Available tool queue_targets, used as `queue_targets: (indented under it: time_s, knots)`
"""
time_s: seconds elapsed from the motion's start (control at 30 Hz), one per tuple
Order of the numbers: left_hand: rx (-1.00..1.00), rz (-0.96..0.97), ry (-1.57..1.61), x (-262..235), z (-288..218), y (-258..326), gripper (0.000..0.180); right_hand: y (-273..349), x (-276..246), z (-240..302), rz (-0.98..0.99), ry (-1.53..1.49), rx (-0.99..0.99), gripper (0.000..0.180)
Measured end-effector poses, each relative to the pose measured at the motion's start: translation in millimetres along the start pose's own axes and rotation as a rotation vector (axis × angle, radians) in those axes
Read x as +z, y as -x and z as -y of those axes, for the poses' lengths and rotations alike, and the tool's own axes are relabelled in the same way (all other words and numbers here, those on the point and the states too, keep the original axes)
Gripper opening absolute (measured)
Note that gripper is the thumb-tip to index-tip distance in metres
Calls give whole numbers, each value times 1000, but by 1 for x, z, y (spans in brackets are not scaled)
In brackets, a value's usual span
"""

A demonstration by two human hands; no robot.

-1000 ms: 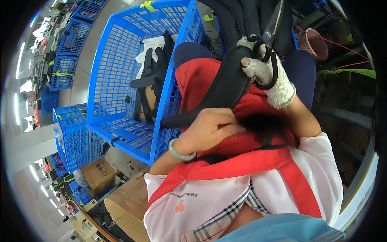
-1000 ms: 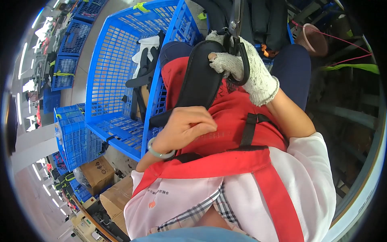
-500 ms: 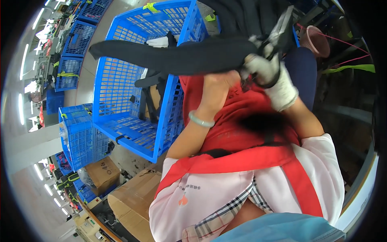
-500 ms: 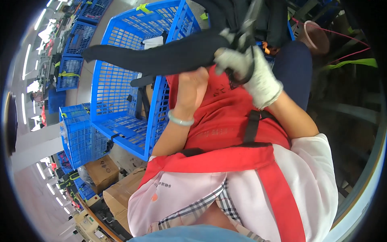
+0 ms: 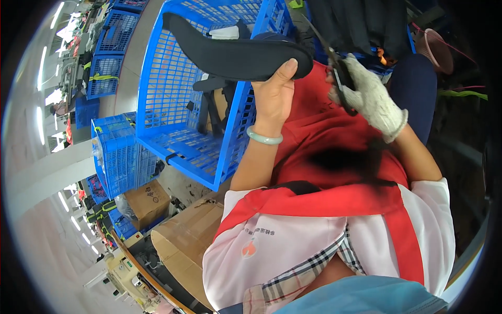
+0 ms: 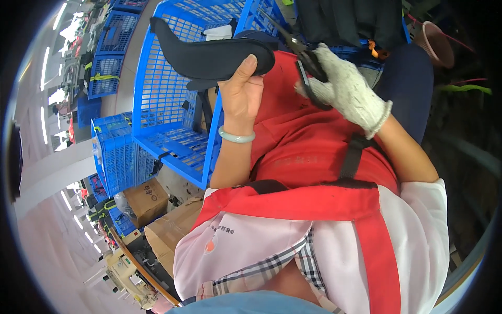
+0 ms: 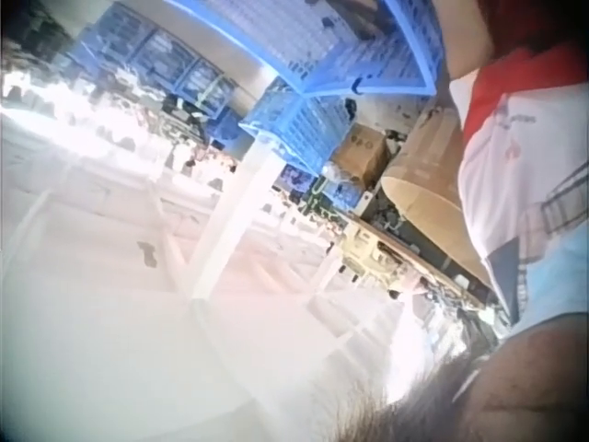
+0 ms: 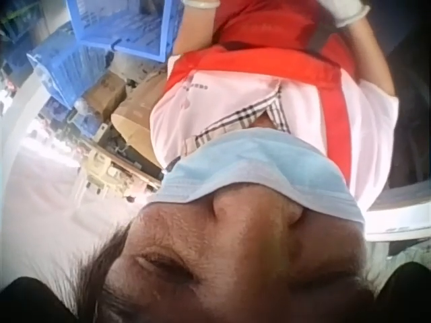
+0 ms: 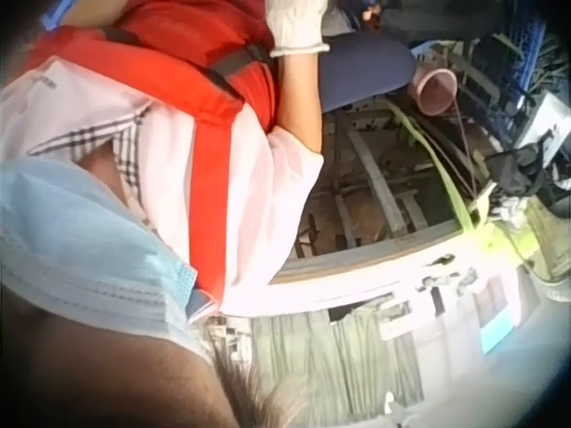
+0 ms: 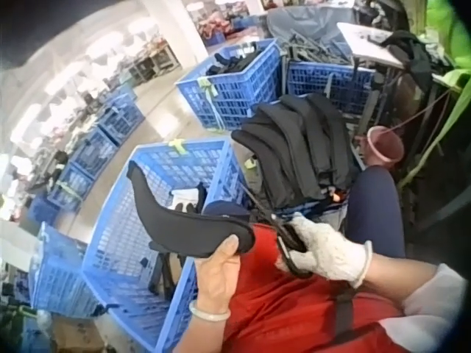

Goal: Trimming excess material from black fabric straps using scissors.

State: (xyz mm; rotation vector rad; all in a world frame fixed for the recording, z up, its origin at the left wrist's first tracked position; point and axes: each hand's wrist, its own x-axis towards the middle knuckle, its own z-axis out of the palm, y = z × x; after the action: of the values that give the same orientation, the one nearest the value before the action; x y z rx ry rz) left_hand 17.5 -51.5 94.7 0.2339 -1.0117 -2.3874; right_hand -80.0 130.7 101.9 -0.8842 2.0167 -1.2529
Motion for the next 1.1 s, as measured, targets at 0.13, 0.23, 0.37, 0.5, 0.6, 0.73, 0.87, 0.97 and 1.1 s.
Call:
queue_targets:
  time_s: [0.13,0.23,0.37,0.5,0.6,0.73,0.87,0.97,1.1]
  knots:
    - [-14,49,-34,-11,-15,2,44,11,6,-13,78,-336,188,44]
    - [-35,58,-17,-15,-13,4,43,20,9,-18,0,105,-164,45]
    - [-54,46,24,-16,-7,8,42,20,13,-1,95,-23,-36,45]
    - [-61,89,27,-17,-7,10,42,17,14,-5,176,-228,82,45]
    - [-82,101,28,-17,-9,12,41,16,19,-8,207,-846,341,45]
    - [-90,93,22,-22,-9,12,40,21,8,6,237,-185,-37,39]
    - [-107,98,29,-27,-9,12,40,20,4,4,240,-46,-27,26]
    - [-104,126,-16,-26,-7,13,40,19,7,-3,219,-139,5,21]
    - [-86,83,-65,-29,-8,14,33,19,4,1,231,-161,86,18]
